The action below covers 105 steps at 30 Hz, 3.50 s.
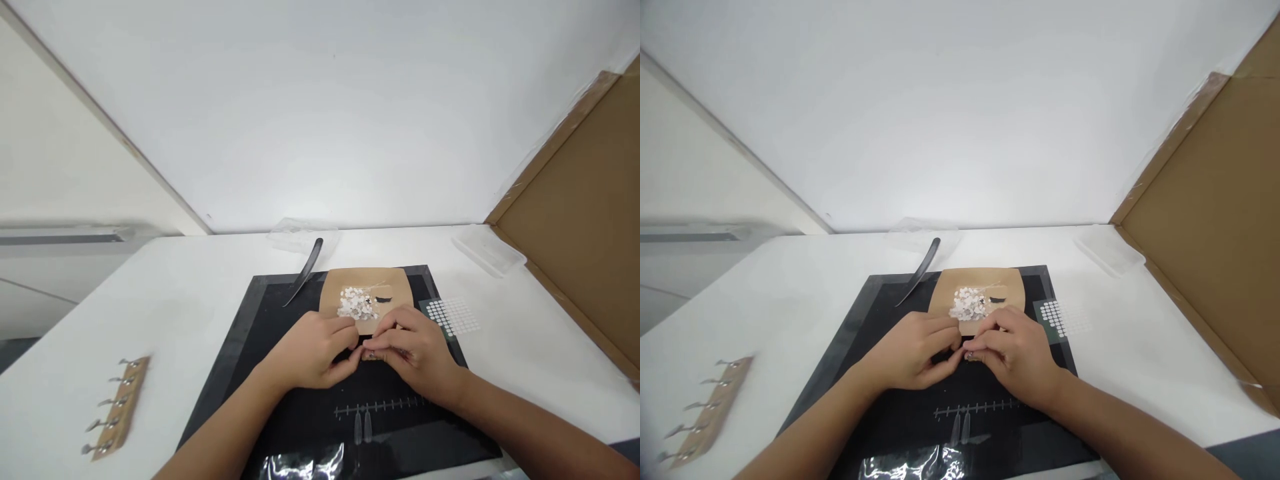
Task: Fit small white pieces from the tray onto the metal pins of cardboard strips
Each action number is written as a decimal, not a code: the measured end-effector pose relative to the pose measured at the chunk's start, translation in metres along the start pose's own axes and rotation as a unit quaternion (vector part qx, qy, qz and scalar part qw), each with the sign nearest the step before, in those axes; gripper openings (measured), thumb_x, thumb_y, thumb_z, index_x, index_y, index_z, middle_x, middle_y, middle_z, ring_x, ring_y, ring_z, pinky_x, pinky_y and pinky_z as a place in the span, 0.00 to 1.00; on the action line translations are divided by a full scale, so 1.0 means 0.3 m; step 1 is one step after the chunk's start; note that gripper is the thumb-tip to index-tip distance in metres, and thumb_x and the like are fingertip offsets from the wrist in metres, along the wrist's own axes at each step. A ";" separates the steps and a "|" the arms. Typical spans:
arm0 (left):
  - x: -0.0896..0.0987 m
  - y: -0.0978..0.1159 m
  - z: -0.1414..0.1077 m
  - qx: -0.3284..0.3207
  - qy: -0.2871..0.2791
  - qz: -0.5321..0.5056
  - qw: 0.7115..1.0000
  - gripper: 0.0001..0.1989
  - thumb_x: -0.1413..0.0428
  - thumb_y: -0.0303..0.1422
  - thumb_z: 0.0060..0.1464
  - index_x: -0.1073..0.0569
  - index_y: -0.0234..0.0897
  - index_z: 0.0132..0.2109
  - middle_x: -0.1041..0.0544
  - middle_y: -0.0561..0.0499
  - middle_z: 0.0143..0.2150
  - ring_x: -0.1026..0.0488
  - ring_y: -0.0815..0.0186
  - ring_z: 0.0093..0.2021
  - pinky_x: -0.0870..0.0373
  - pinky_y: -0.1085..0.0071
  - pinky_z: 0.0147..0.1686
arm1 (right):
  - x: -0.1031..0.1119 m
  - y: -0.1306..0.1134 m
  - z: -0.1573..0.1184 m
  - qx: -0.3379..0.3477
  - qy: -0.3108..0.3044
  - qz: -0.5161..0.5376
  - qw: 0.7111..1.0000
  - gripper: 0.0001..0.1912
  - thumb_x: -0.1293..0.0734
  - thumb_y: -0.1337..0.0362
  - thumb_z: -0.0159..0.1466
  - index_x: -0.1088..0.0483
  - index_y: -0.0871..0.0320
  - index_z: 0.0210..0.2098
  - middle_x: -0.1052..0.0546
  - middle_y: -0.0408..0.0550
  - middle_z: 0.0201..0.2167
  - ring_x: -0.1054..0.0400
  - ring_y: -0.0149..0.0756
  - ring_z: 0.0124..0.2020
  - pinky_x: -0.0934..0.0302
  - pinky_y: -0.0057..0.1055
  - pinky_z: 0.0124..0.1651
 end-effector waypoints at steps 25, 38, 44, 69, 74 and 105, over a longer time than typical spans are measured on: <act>0.059 0.004 -0.025 0.001 0.268 0.128 0.955 0.16 0.40 0.22 0.57 0.36 0.39 0.27 0.35 0.58 0.21 0.44 0.70 0.22 0.47 0.67 0.23 | -0.075 -0.008 -0.033 -0.023 -0.051 -0.092 0.994 0.10 0.18 0.61 0.61 0.22 0.52 0.32 0.19 0.38 0.30 0.32 0.38 0.40 0.46 0.39 0.47; 0.054 0.007 -0.028 -0.006 0.279 0.110 0.954 0.17 0.39 0.20 0.56 0.37 0.39 0.27 0.34 0.58 0.22 0.45 0.69 0.23 0.47 0.67 0.24 | -0.063 -0.024 -0.029 -0.028 -0.059 -0.156 0.986 0.11 0.17 0.62 0.59 0.22 0.52 0.33 0.23 0.42 0.37 0.35 0.43 0.47 0.49 0.40 0.46; 0.051 0.007 -0.029 -0.008 0.278 0.106 0.955 0.17 0.40 0.20 0.56 0.37 0.40 0.27 0.34 0.58 0.22 0.45 0.69 0.23 0.46 0.67 0.24 | -0.065 -0.030 -0.038 -0.049 -0.045 -0.195 0.978 0.10 0.17 0.60 0.59 0.21 0.50 0.33 0.30 0.43 0.33 0.39 0.41 0.39 0.51 0.40 0.42; 0.046 0.026 -0.015 -0.032 0.252 0.091 0.963 0.16 0.41 0.20 0.57 0.37 0.40 0.26 0.35 0.58 0.22 0.44 0.69 0.22 0.47 0.66 0.23 | -0.073 -0.013 -0.047 -0.093 -0.089 -0.212 0.969 0.07 0.21 0.63 0.64 0.22 0.51 0.36 0.26 0.44 0.36 0.36 0.43 0.43 0.51 0.40 0.44; 0.036 0.045 0.001 -0.055 0.167 0.016 0.984 0.15 0.43 0.24 0.59 0.36 0.40 0.26 0.35 0.58 0.21 0.42 0.70 0.20 0.46 0.67 0.22 | -0.062 -0.019 -0.040 -0.076 -0.082 -0.220 0.969 0.07 0.22 0.62 0.64 0.24 0.52 0.36 0.26 0.44 0.37 0.36 0.43 0.43 0.50 0.41 0.44; -0.114 0.115 -0.026 0.082 -0.238 -0.160 0.954 0.14 0.27 0.36 0.39 0.18 0.42 0.35 0.17 0.55 0.35 0.21 0.63 0.31 0.32 0.70 0.29 | 0.035 -0.085 0.001 -0.038 0.076 -0.190 0.978 0.09 0.33 0.71 0.67 0.25 0.54 0.45 0.21 0.45 0.33 0.32 0.42 0.39 0.46 0.41 0.45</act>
Point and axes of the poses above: each hand's wrist, its own z-axis towards the middle knuckle, its own x-axis out of the back of the hand, y = z × x, the point moved 5 cm from there along z, towards the middle knuckle
